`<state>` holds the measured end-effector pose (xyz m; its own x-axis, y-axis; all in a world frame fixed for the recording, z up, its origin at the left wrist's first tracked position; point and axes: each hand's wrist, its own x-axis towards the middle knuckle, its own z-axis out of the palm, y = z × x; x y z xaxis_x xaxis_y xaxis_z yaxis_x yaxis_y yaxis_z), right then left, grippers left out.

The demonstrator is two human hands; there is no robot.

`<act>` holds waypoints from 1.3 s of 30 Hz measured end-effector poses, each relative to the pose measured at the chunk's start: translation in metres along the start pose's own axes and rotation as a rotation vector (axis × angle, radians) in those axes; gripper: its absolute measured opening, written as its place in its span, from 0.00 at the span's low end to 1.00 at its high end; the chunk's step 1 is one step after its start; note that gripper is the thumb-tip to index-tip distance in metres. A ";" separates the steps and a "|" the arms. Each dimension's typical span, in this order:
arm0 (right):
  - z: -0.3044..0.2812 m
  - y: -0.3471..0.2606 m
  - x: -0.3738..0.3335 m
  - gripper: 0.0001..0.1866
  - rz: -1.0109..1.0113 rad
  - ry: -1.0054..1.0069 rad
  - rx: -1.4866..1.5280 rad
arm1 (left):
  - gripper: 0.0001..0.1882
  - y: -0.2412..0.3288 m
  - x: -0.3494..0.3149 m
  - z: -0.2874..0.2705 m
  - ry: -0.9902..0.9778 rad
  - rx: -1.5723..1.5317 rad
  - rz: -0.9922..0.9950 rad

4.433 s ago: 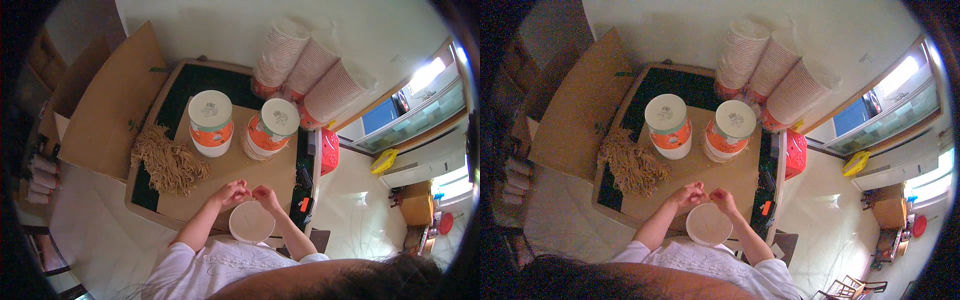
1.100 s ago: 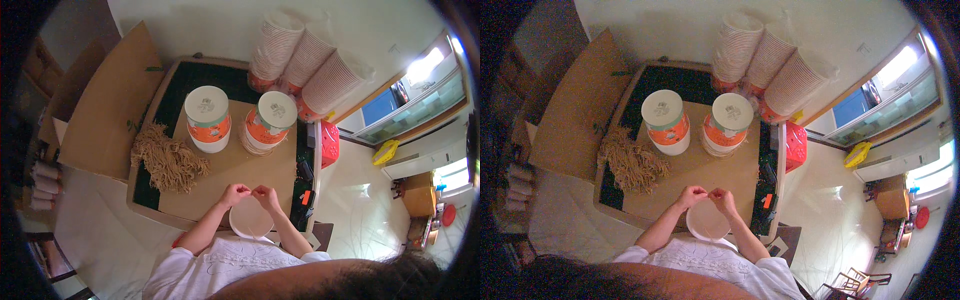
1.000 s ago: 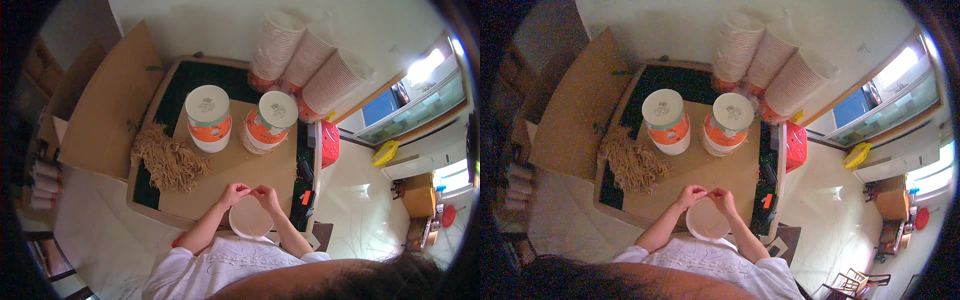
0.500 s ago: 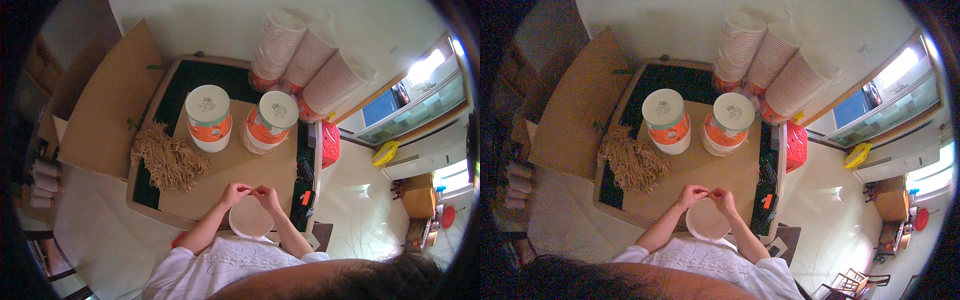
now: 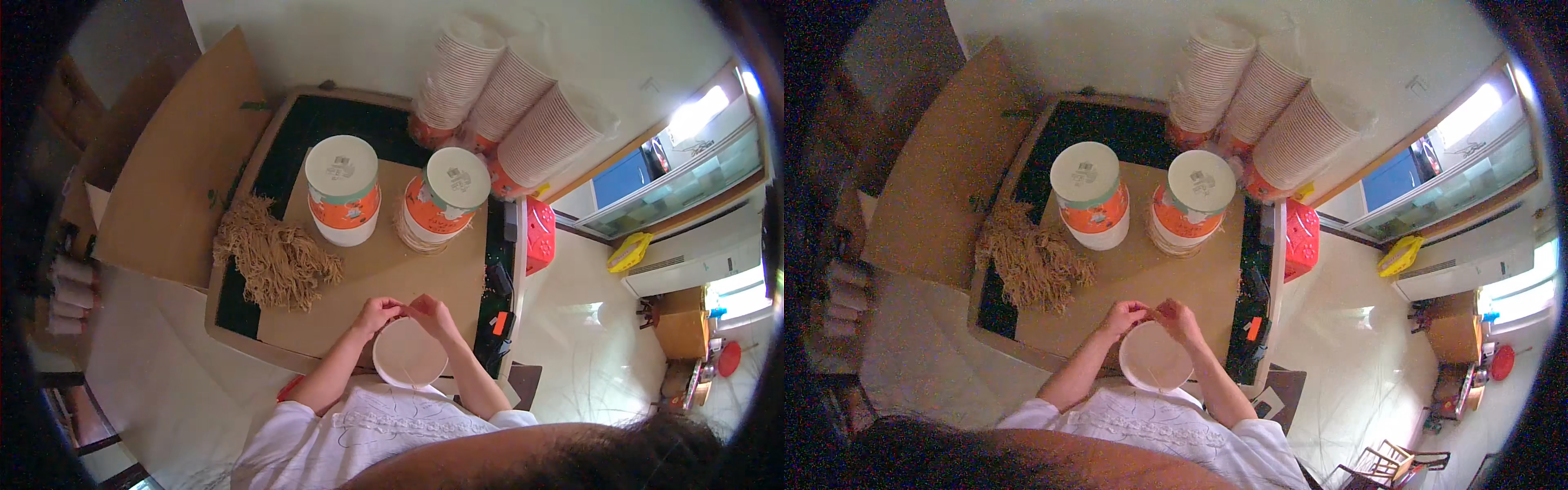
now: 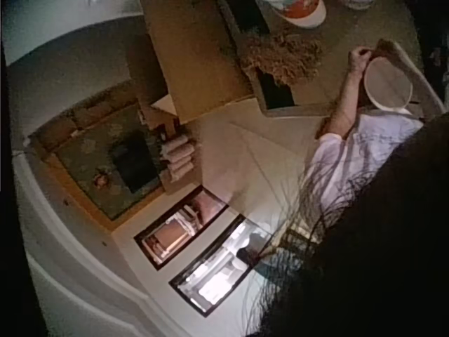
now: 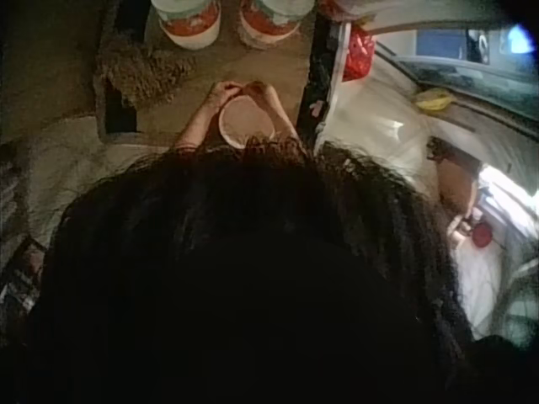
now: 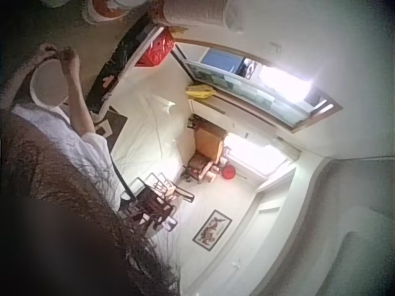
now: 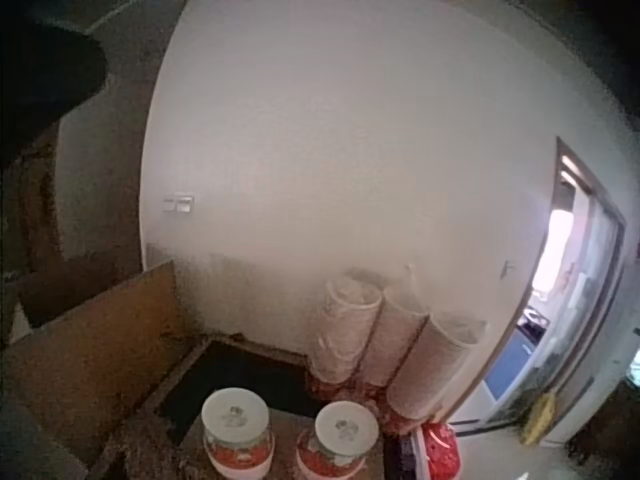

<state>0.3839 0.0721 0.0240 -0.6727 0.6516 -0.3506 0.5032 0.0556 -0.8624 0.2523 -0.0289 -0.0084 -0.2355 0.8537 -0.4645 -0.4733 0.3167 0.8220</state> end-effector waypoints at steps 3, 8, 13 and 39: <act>0.003 -0.014 -0.001 0.11 -0.026 -0.038 0.019 | 0.06 -0.006 0.003 -0.003 0.012 0.018 -0.014; 0.003 -0.014 -0.002 0.08 -0.139 -0.028 0.005 | 0.05 -0.011 0.008 -0.005 -0.003 0.025 -0.004; 0.007 -0.023 -0.008 0.08 -0.155 0.074 -0.132 | 0.06 -0.009 0.006 -0.006 0.004 0.065 -0.018; 0.002 0.002 -0.008 0.04 0.008 0.076 -0.033 | 0.07 0.005 -0.001 0.004 -0.016 0.009 0.016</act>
<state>0.3890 0.0661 0.0245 -0.6259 0.7079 -0.3272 0.5267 0.0744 -0.8468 0.2532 -0.0270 -0.0023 -0.2290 0.8651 -0.4462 -0.4621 0.3069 0.8321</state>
